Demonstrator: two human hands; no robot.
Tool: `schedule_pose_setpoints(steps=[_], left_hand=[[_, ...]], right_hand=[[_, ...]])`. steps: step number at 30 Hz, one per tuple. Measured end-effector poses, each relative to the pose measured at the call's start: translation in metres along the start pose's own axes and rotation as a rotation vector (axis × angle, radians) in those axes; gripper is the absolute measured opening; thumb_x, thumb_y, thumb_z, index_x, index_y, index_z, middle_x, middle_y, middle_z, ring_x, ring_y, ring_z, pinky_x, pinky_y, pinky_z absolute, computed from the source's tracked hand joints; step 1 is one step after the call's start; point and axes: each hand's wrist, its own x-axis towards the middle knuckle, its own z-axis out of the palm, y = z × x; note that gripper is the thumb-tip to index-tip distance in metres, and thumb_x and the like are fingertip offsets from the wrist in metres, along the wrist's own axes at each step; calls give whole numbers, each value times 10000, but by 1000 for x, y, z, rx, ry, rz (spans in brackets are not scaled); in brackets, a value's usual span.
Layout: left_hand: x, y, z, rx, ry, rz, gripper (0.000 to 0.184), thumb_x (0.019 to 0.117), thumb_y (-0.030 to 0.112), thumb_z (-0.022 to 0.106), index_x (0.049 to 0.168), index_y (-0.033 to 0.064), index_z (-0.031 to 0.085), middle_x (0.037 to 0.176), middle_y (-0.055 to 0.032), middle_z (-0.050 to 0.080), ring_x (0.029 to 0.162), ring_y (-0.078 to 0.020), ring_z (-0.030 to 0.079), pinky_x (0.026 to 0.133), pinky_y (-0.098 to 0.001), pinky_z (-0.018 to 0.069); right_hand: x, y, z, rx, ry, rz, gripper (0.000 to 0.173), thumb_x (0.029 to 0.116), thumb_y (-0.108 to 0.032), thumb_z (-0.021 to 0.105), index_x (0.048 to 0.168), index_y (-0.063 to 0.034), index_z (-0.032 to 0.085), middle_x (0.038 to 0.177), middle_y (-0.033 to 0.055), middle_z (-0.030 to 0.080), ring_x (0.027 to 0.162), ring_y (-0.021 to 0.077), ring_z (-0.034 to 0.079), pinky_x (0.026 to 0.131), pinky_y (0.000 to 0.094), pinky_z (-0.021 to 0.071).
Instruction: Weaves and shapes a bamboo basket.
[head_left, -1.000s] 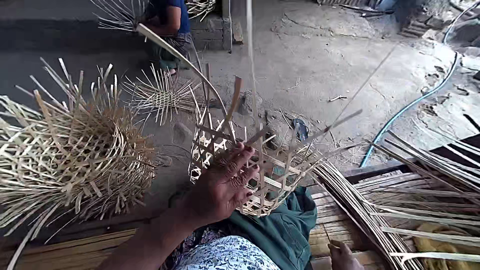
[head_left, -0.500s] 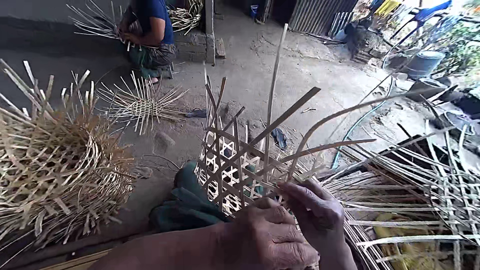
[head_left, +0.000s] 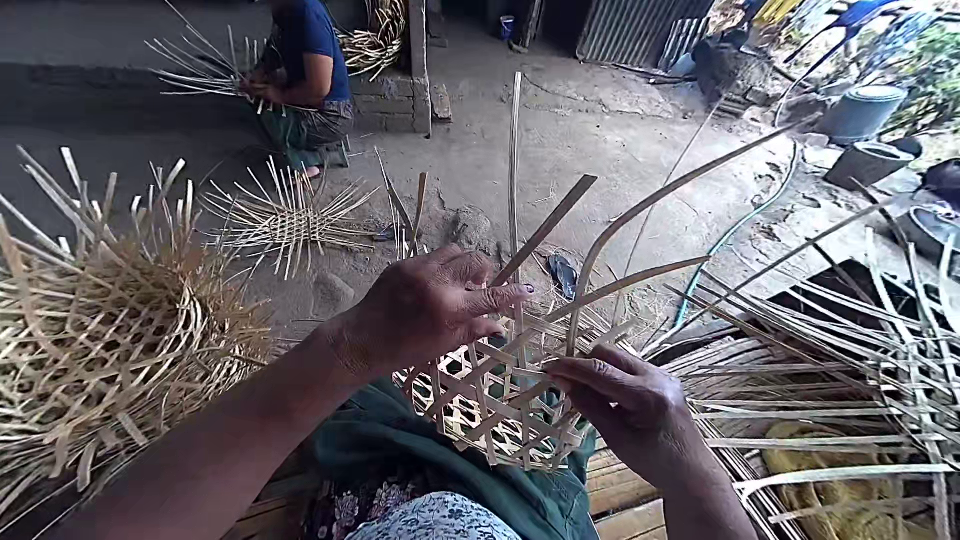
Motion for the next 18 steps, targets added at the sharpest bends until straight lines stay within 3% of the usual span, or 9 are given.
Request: schedule_pose_setpoints(steps=[3, 8, 12, 14, 18], left_hand=[[9, 3, 1, 51, -56, -6, 418, 1004, 488, 569, 1328, 265, 711, 864, -73, 614, 721, -228, 597, 554, -357, 475], [15, 15, -1, 100, -35, -14, 434, 968, 491, 613, 1261, 193, 730, 793, -68, 630, 682, -244, 606, 558, -380, 482], [13, 19, -2, 35, -29, -43, 481, 947, 477, 649, 1288, 144, 709, 828, -61, 662, 707, -228, 615, 572, -361, 499], [13, 21, -5, -26, -50, -30, 452, 955, 448, 654, 1307, 168, 701, 831, -43, 663, 730, -206, 613, 616, -351, 511], [11, 28, -10, -14, -81, -26, 375, 968, 473, 623, 1231, 240, 755, 739, 2, 594, 661, -162, 549, 553, -310, 431]], right_hand=[[2, -1, -5, -24, -29, 16, 234, 1039, -305, 561, 1080, -252, 785, 762, -17, 599, 660, 50, 553, 587, 236, 468], [3, -13, -27, 79, 43, 31, 180, 1021, -249, 625, 1066, -206, 795, 852, -26, 635, 734, -25, 582, 634, 130, 496], [6, -26, -35, -8, 139, 30, 177, 1021, -258, 631, 1075, -209, 792, 856, -13, 660, 758, -11, 601, 666, 145, 503], [9, -28, -32, -86, 161, 48, 196, 1022, -255, 613, 1075, -227, 800, 820, -12, 647, 723, 19, 594, 642, 191, 501], [12, -27, -27, -147, 138, 59, 218, 1021, -261, 590, 1074, -273, 801, 776, -24, 610, 675, 40, 569, 594, 228, 478]])
